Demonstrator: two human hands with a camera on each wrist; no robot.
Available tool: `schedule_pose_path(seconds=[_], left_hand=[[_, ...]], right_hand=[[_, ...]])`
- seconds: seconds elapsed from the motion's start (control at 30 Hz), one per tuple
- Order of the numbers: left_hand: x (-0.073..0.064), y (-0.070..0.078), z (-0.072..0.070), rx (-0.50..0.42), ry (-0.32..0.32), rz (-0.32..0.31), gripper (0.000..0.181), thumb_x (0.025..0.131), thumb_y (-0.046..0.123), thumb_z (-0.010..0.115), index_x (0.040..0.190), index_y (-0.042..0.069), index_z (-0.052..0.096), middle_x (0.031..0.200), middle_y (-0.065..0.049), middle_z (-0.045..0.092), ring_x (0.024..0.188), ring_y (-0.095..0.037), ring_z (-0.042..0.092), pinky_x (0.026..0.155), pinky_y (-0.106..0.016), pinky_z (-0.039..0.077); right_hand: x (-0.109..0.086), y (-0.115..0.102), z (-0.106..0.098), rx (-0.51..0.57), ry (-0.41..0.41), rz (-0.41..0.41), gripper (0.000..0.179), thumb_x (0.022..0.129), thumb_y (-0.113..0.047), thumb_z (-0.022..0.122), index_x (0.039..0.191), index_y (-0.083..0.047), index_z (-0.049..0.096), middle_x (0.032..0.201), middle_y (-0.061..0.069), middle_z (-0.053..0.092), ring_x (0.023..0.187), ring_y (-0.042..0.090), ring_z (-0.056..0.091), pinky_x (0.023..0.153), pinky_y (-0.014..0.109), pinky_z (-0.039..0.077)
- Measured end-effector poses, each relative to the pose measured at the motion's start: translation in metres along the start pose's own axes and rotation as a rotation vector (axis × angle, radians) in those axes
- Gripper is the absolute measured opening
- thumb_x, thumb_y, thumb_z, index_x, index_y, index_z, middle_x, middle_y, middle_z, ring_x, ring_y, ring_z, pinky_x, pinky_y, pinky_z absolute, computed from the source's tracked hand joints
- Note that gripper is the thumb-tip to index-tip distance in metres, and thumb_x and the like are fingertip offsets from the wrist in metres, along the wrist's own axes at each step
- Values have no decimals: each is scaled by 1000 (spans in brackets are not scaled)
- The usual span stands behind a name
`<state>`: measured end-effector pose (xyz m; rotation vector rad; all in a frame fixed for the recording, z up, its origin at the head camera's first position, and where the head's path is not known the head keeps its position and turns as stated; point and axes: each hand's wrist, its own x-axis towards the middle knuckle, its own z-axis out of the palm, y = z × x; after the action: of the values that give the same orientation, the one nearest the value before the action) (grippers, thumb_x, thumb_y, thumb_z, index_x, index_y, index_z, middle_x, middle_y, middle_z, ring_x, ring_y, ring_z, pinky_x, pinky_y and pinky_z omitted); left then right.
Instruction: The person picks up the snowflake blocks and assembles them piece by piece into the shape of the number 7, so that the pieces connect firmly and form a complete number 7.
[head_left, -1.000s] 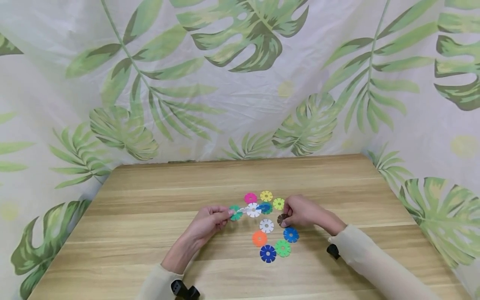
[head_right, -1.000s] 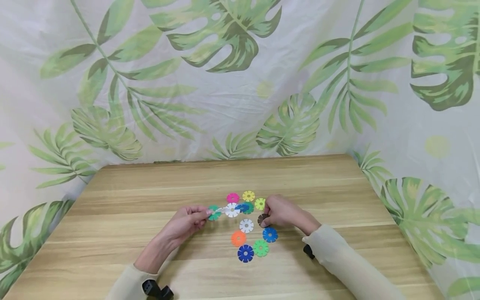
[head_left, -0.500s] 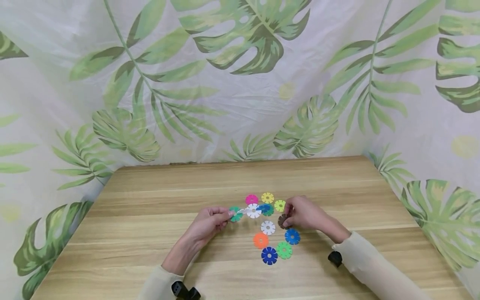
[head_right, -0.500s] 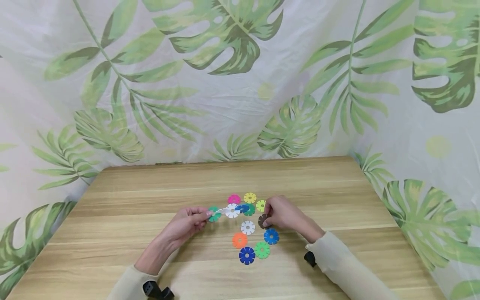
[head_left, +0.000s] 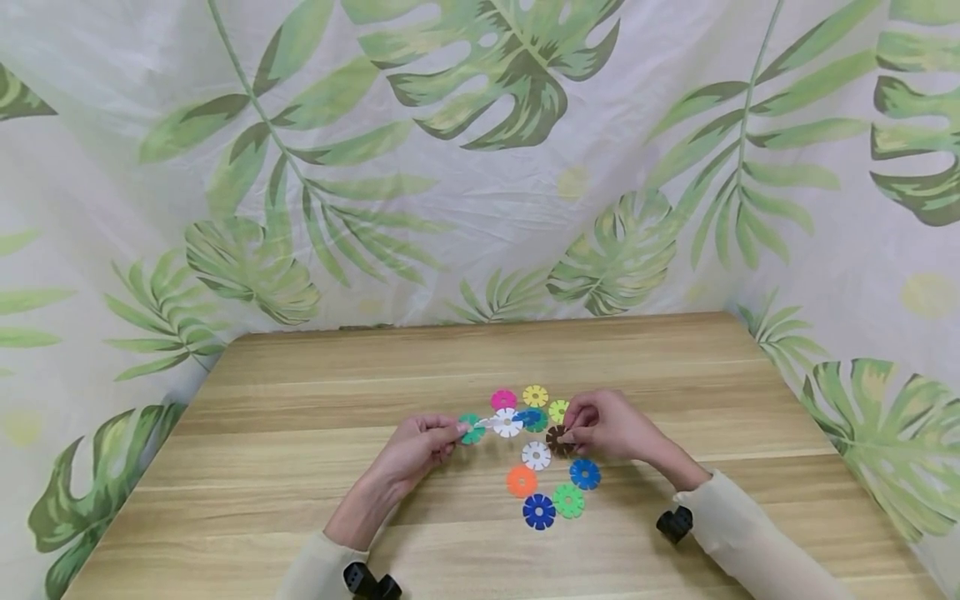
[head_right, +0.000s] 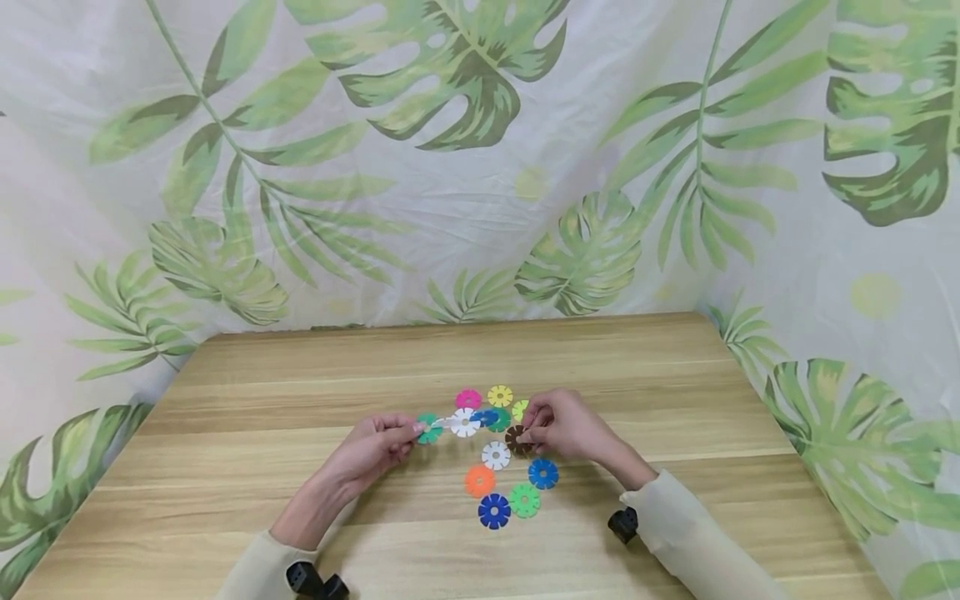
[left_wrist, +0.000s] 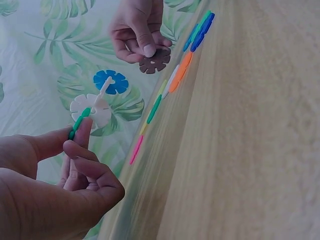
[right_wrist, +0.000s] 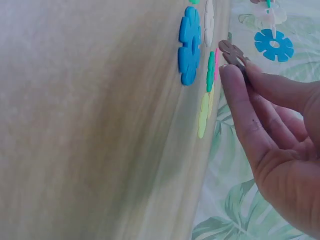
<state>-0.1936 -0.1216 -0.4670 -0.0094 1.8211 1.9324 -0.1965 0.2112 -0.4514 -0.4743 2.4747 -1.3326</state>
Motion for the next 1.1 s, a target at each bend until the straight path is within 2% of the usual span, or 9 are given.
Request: schedule_pose_path(seconds=[0.1, 0.3, 0.57, 0.8, 1.1], left_hand=[[0, -1, 0, 0, 0, -1, 10, 101, 15, 70, 100, 5, 71, 81, 6, 62, 76, -8, 50, 70, -22, 45], [0, -2, 0, -2, 0, -7, 10, 100, 14, 70, 99, 5, 72, 82, 6, 62, 75, -8, 51, 69, -22, 45], [0, -1, 0, 0, -3, 1, 10, 101, 15, 70, 100, 6, 72, 82, 6, 62, 76, -8, 50, 70, -22, 45], [1, -1, -1, 1, 0, 2, 10, 101, 15, 69, 100, 5, 71, 82, 6, 62, 76, -8, 50, 70, -22, 45], [1, -1, 1, 1, 12, -11, 8, 101, 12, 69, 99, 5, 72, 84, 4, 61, 76, -9, 51, 69, -21, 46]], right_hand=[[-2, 2, 0, 55, 14, 21, 7, 93, 7, 70, 99, 5, 69, 85, 15, 76, 71, 24, 74, 66, 35, 65], [-6, 5, -1, 91, 48, 41, 13, 94, 2, 70, 106, 5, 75, 88, 14, 79, 73, 25, 77, 69, 35, 65], [-9, 8, -6, 318, 65, 128, 29, 98, -7, 72, 121, 9, 71, 104, 20, 80, 81, 25, 80, 80, 44, 66], [-7, 10, -6, 440, 88, 142, 32, 96, -8, 75, 121, 12, 70, 98, 16, 81, 80, 20, 79, 81, 43, 65], [-3, 12, -5, 511, 95, 158, 34, 94, -7, 77, 120, 14, 70, 95, 15, 81, 80, 20, 80, 80, 40, 65]])
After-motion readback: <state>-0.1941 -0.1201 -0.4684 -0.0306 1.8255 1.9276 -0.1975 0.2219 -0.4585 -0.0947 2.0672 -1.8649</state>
